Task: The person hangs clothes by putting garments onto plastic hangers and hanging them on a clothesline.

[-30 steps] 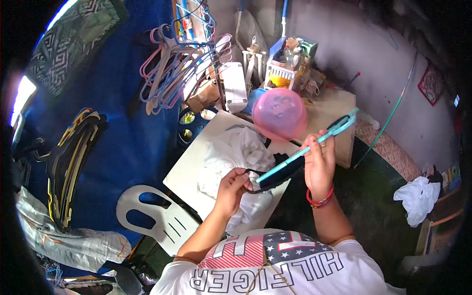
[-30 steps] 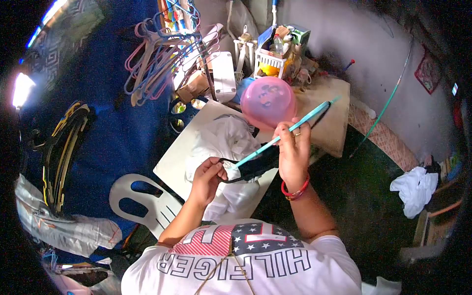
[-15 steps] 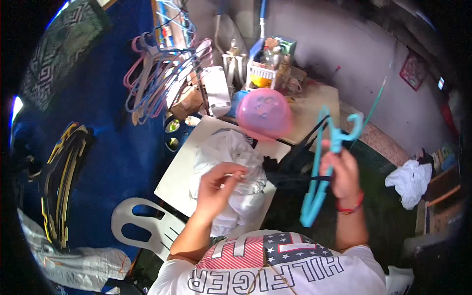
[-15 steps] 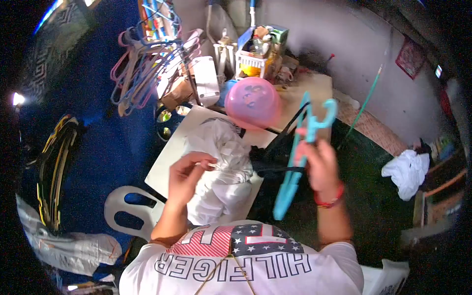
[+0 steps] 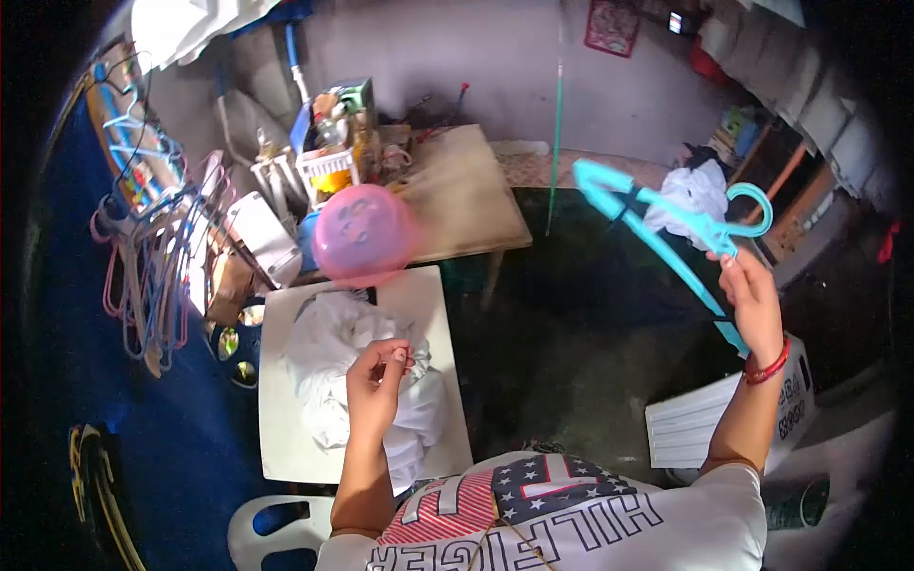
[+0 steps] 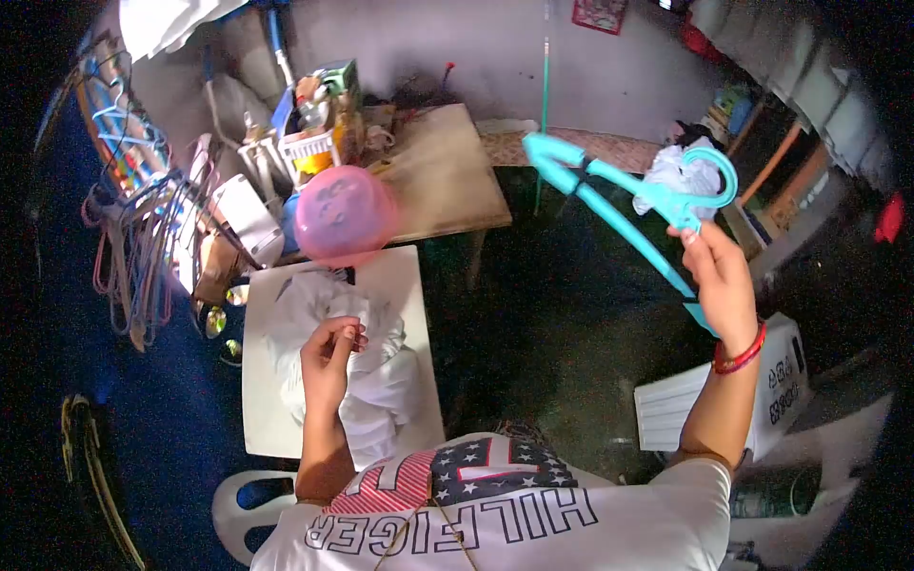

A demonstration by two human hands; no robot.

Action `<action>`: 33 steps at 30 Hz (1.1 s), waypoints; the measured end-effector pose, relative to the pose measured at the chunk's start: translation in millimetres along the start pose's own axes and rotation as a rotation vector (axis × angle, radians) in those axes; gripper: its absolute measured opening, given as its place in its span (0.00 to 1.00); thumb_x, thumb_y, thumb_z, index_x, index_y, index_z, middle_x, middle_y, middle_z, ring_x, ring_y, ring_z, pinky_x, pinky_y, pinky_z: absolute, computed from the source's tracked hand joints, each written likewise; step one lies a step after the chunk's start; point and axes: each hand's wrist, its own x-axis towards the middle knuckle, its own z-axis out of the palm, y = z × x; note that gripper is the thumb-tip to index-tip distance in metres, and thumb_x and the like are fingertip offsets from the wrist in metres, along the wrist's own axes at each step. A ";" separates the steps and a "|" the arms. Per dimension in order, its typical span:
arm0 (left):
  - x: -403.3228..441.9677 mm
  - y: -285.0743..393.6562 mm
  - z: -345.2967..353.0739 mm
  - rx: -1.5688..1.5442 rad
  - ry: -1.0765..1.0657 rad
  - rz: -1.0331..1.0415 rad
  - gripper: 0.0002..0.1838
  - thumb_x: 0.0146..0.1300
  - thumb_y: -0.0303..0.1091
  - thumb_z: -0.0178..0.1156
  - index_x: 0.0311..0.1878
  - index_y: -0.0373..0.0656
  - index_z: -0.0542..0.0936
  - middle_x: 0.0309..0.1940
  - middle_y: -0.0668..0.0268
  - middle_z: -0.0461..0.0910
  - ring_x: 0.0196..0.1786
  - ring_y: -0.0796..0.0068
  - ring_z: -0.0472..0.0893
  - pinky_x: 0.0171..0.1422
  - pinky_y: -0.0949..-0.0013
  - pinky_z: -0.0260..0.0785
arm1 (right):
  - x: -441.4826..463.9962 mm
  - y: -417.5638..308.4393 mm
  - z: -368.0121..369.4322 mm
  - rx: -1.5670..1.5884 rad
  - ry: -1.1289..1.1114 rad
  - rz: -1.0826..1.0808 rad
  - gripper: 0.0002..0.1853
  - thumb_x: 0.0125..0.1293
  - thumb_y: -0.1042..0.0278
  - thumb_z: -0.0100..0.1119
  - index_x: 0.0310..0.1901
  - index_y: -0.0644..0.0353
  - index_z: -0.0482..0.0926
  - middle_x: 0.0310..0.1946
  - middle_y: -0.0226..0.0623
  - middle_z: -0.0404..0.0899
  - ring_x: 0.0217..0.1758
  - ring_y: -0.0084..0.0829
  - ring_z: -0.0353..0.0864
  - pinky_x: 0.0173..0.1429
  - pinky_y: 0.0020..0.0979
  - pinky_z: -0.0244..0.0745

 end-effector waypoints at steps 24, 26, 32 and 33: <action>-246.3 17.9 157.4 0.589 0.006 0.298 0.11 0.64 0.36 0.59 0.39 0.37 0.78 0.30 0.57 0.79 0.34 0.54 0.79 0.37 0.59 0.71 | 13.0 75.1 56.0 0.166 -1.358 -0.985 0.13 0.62 0.76 0.59 0.49 0.67 0.77 0.46 0.43 0.76 0.42 0.30 0.76 0.48 0.31 0.71; -282.5 17.3 148.9 0.613 0.095 0.241 0.11 0.65 0.36 0.58 0.40 0.36 0.78 0.30 0.55 0.78 0.34 0.53 0.78 0.37 0.59 0.70 | 2.3 72.6 80.4 0.240 -1.511 -0.963 0.13 0.63 0.76 0.58 0.49 0.69 0.77 0.45 0.42 0.77 0.44 0.30 0.77 0.50 0.30 0.71; -420.7 20.8 136.0 0.617 0.290 -0.046 0.14 0.65 0.40 0.58 0.42 0.36 0.77 0.31 0.54 0.78 0.32 0.54 0.77 0.36 0.58 0.68 | -78.2 24.6 127.2 -0.063 -1.877 -0.957 0.09 0.66 0.70 0.56 0.43 0.65 0.77 0.30 0.39 0.80 0.35 0.22 0.77 0.40 0.28 0.71; -448.3 22.7 136.7 0.607 0.326 -0.122 0.15 0.65 0.40 0.58 0.42 0.36 0.77 0.30 0.54 0.78 0.32 0.55 0.77 0.36 0.58 0.68 | -100.8 14.3 141.6 -0.086 -1.920 -1.050 0.09 0.67 0.68 0.55 0.42 0.65 0.77 0.29 0.39 0.80 0.34 0.24 0.77 0.40 0.29 0.72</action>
